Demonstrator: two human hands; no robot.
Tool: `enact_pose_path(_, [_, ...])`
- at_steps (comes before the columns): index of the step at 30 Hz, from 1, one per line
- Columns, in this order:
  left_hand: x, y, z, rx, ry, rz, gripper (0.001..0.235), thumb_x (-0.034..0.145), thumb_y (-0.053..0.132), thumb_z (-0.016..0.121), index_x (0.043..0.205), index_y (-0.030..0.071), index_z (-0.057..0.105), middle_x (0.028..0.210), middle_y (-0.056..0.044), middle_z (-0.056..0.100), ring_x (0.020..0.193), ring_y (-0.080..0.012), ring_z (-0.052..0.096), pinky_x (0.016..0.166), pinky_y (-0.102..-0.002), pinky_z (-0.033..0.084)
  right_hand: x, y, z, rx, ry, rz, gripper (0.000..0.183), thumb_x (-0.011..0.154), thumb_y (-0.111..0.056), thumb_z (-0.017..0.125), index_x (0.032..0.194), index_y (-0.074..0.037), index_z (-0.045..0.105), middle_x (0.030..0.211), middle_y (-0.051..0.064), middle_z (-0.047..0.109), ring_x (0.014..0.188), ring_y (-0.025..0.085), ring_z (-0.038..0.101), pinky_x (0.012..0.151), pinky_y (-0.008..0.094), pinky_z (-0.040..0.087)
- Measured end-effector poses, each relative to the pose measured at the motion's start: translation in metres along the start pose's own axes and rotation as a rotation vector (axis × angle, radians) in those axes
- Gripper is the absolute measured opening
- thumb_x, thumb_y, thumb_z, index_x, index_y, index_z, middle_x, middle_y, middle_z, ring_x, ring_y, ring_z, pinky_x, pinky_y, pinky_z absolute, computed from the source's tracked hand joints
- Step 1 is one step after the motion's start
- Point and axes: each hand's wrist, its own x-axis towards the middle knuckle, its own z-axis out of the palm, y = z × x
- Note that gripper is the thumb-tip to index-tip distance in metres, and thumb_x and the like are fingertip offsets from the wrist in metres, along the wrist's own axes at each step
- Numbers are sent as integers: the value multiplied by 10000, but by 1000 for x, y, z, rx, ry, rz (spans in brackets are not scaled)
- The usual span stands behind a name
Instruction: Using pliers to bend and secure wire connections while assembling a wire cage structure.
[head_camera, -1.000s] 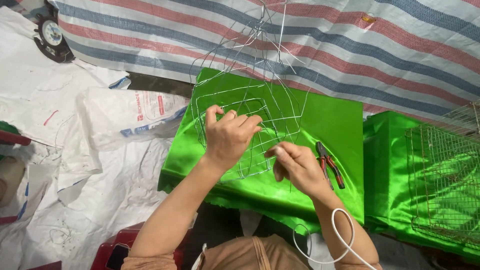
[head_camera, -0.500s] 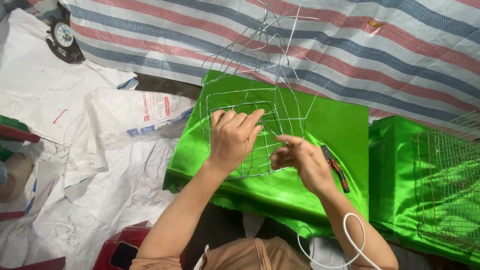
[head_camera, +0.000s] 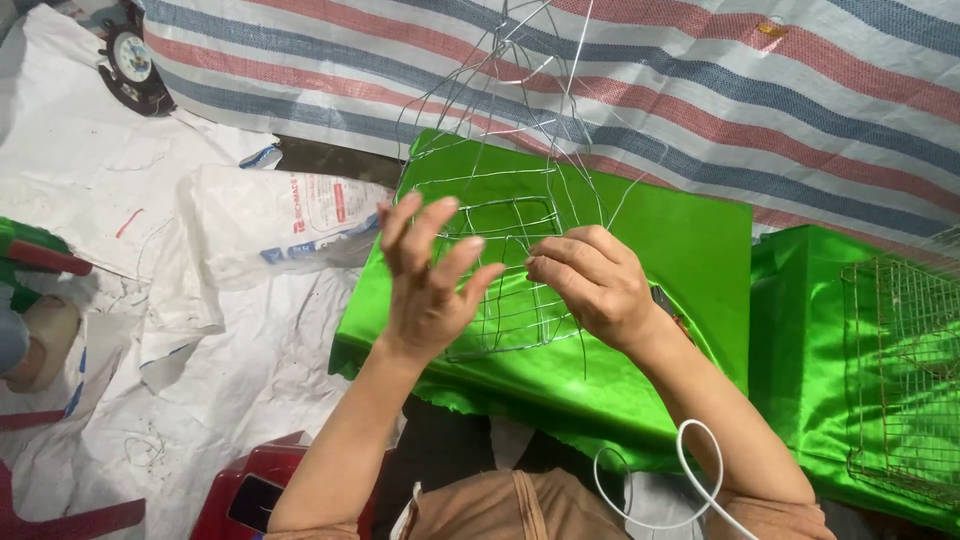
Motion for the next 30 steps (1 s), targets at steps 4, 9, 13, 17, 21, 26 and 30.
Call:
enact_pose_path(4, [-10, 6, -23, -299, 62, -396, 525, 988, 74, 656, 1428, 7, 376, 1362, -195, 497, 1295, -360, 516, 1097, -509, 479, -6, -2, 12, 30, 42, 54, 94, 973, -90, 706, 908, -67, 771, 926, 99, 753, 707, 264, 661, 697, 367, 589])
enact_pose_path(9, [-21, -4, -13, -491, -19, -562, 500, 993, 114, 705, 1436, -36, 529, 1033, -186, 633, 856, -259, 645, 703, -376, 620, -6, -7, 17, -51, 22, 34, 76, 972, -126, 712, 936, -96, 771, 953, 63, 771, 742, 240, 677, 686, 355, 575])
enact_pose_path(13, [-8, -4, 1, -426, -31, -483, 245, 948, 155, 761, 1130, 1, 705, 869, -127, 661, 609, -166, 583, 479, -274, 506, 5, -17, 16, -47, -9, 26, 92, 973, -150, 722, 923, -78, 748, 949, 73, 763, 792, 255, 674, 724, 386, 557])
enact_pose_path(17, [-7, 0, 4, -489, -8, -541, 183, 932, 160, 777, 1037, 28, 706, 817, -103, 689, 553, -142, 589, 420, -238, 462, 11, -19, 20, 19, -22, 55, 92, 957, -134, 736, 925, -49, 725, 948, 105, 765, 859, 293, 706, 776, 425, 585])
enact_pose_path(21, [5, 12, -7, -712, 13, -643, 259, 969, 85, 713, 1216, 35, 649, 969, -123, 733, 567, -107, 605, 455, -228, 500, 8, -18, 18, 81, -76, 112, 69, 949, -82, 727, 941, -24, 690, 949, 144, 756, 897, 328, 736, 756, 459, 620])
enact_pose_path(26, [2, 11, -11, -1011, -43, -729, 698, 950, 73, 751, 1417, 131, 235, 1150, -199, 723, 663, -103, 647, 508, -159, 398, 12, -21, 17, 79, 1, 79, 194, 1026, -178, 643, 918, -24, 689, 921, 144, 760, 877, 338, 729, 789, 450, 595])
enact_pose_path(30, [14, 14, -19, -1224, -67, -822, 883, 914, -55, 785, 1513, 150, 171, 1001, -203, 756, 735, -136, 711, 593, -144, 404, 11, -27, 15, 67, 16, 54, 219, 1032, -191, 640, 913, -15, 693, 899, 154, 763, 865, 357, 733, 784, 452, 589])
